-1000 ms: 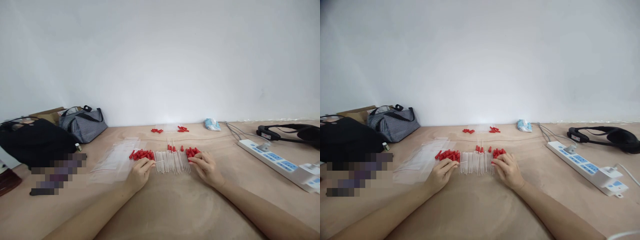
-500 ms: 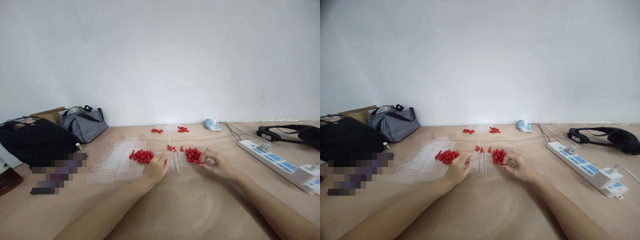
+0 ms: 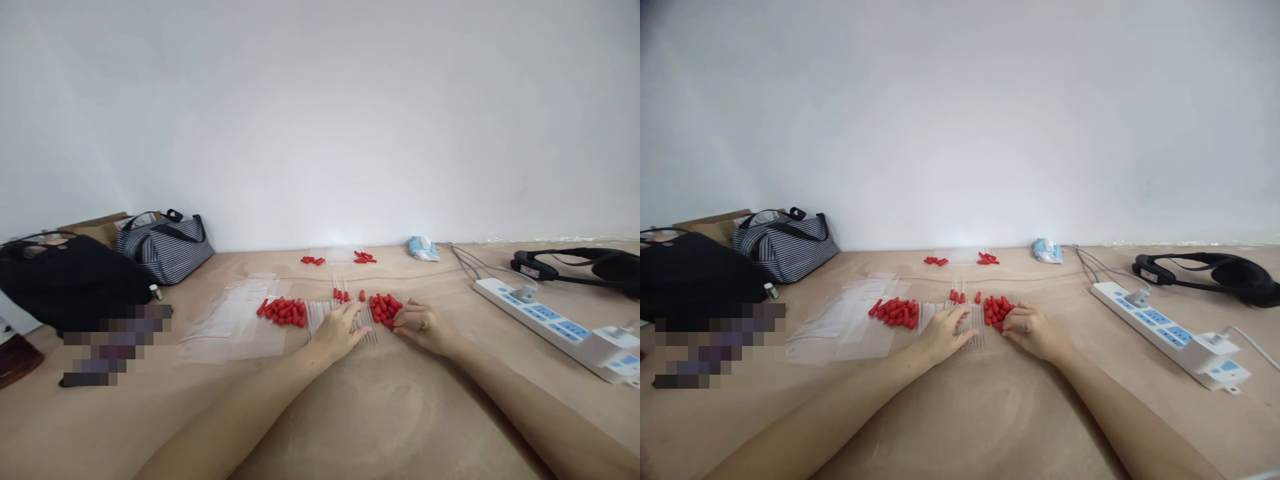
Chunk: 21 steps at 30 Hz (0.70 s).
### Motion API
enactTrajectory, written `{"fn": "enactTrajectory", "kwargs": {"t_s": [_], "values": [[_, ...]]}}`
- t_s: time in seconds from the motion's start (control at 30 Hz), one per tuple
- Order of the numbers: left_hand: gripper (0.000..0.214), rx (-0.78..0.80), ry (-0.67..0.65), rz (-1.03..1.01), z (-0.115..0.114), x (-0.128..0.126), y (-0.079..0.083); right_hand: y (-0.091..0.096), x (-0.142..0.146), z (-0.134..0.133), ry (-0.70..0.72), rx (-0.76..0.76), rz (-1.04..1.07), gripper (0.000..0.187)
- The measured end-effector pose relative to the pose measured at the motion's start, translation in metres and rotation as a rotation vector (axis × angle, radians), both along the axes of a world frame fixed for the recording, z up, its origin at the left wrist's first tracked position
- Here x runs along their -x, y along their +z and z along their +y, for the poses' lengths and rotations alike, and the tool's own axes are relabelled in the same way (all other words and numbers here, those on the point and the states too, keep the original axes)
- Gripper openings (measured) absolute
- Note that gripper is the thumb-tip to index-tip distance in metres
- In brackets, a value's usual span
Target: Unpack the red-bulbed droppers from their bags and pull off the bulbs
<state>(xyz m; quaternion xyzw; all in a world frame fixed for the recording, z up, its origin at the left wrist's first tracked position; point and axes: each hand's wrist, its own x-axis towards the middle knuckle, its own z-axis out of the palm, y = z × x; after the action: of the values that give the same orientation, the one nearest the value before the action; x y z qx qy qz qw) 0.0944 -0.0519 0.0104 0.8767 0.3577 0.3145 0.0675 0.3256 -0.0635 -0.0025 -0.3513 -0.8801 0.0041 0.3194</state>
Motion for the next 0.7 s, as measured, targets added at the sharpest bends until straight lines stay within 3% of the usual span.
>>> {"fn": "enactTrajectory", "kwargs": {"t_s": [0.1,0.17,0.23,0.3,0.4,0.53,0.7], "values": [[0.046,-0.015,-0.004,0.020,-0.003,0.002,0.005,-0.004,-0.002,0.002,-0.036,-0.061,-0.024,0.013],[0.042,-0.028,0.046,0.058,-0.001,0.004,0.011,-0.006,-0.002,0.002,-0.063,-0.093,-0.039,0.014],[0.030,0.002,0.208,0.126,0.009,0.007,0.018,-0.007,-0.001,0.001,-0.082,-0.116,-0.050,0.015],[0.023,0.079,0.461,0.196,0.026,0.009,0.023,-0.007,0.001,0.000,-0.099,-0.133,-0.064,0.015],[0.022,0.171,0.629,0.221,0.057,0.010,0.025,-0.006,0.004,-0.003,-0.118,-0.146,-0.058,0.016],[0.029,0.293,0.716,0.238,0.088,0.008,0.020,-0.004,0.009,-0.006,-0.131,-0.163,-0.004,0.015],[0.029,0.434,0.697,0.230,0.099,0.002,0.017,-0.003,0.012,-0.008,-0.142,-0.168,0.032,0.019]]}}
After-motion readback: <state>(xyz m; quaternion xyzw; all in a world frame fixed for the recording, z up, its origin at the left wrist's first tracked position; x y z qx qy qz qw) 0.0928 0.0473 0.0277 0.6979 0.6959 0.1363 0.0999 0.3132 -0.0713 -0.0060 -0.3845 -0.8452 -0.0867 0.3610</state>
